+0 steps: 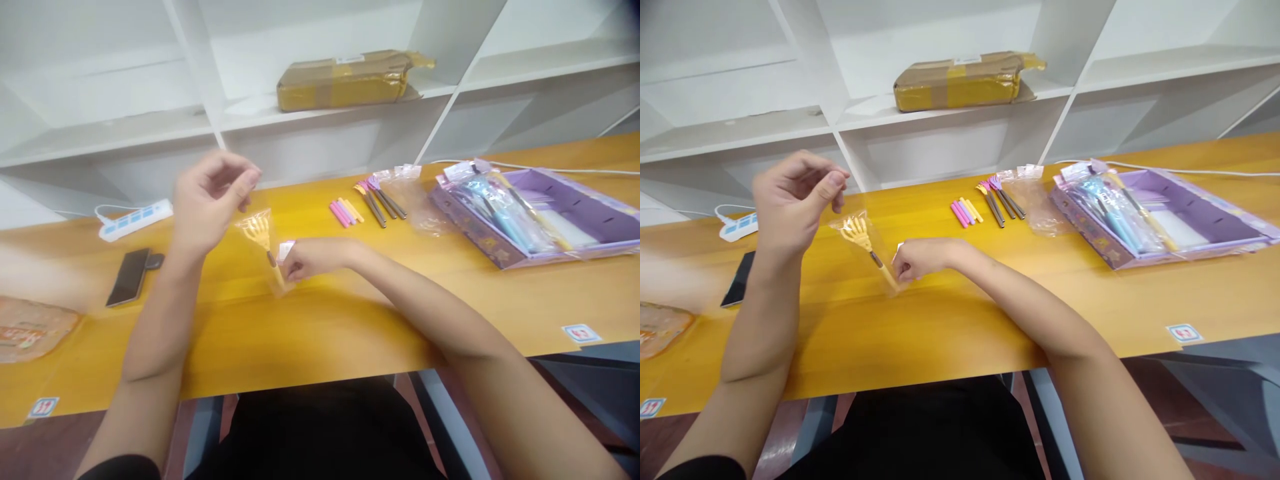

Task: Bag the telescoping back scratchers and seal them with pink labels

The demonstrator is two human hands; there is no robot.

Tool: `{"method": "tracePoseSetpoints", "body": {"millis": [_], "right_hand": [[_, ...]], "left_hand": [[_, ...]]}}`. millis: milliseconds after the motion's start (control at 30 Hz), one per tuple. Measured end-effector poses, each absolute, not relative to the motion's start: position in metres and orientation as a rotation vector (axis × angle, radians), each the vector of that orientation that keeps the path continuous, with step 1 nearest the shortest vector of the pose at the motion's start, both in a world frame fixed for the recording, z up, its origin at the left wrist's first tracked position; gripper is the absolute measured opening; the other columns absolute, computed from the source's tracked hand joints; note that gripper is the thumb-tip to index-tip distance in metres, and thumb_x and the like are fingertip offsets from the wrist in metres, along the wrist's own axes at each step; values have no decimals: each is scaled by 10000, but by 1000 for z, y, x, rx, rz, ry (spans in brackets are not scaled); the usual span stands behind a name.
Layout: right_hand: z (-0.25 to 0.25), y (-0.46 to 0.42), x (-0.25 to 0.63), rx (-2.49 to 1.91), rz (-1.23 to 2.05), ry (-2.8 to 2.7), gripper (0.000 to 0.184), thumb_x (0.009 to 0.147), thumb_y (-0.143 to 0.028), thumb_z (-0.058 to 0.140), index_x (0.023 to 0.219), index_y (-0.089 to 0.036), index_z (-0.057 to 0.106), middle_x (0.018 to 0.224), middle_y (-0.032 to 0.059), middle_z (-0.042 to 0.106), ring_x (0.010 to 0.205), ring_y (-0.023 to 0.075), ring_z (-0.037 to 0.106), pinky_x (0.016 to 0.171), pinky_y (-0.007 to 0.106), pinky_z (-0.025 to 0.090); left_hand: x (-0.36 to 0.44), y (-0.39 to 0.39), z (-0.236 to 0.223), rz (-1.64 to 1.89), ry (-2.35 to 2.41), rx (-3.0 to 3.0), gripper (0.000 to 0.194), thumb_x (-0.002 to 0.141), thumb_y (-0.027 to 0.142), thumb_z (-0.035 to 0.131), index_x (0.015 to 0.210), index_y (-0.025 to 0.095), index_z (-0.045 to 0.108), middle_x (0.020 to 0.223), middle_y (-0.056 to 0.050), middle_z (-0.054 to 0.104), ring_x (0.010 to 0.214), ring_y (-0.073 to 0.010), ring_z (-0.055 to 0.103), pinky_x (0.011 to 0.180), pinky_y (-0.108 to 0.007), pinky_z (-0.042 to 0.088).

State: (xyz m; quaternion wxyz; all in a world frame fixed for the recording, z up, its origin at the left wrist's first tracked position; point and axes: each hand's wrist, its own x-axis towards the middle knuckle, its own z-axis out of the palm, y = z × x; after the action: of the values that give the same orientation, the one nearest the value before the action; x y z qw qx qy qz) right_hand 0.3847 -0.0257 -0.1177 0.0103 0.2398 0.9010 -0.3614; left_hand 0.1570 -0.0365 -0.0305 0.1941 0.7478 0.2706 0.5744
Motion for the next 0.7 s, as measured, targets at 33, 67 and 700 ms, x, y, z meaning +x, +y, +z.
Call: {"method": "tracePoseSetpoints", "body": {"millis": [33,67,700], "right_hand": [[-121,-23,385,758,-1133,2815,222,959,-104,690,1065,-171,873,959,25,817,790,142,680,745,267,437],[-124,-19,385,777,-1129,2833,220,971,-109,689,1091,-164,865,1008,40,819,826,147,685,770,267,450],[-172,15,392,1251,-696,3010,273,1111,-371,669,1116,-109,742,1195,140,652,886,180,577,903,300,433]], "left_hand": [[156,-39,-29,1595,780,2113,265,949,502,901,937,253,810,855,-28,728,648,-123,635,533,-267,520],[156,-42,-28,1569,813,2123,265,953,509,895,955,256,814,875,-34,738,686,-136,660,558,-274,543],[158,-59,-21,1534,695,2171,232,987,392,902,1016,242,728,935,-19,748,834,-159,762,522,-280,485]]}}
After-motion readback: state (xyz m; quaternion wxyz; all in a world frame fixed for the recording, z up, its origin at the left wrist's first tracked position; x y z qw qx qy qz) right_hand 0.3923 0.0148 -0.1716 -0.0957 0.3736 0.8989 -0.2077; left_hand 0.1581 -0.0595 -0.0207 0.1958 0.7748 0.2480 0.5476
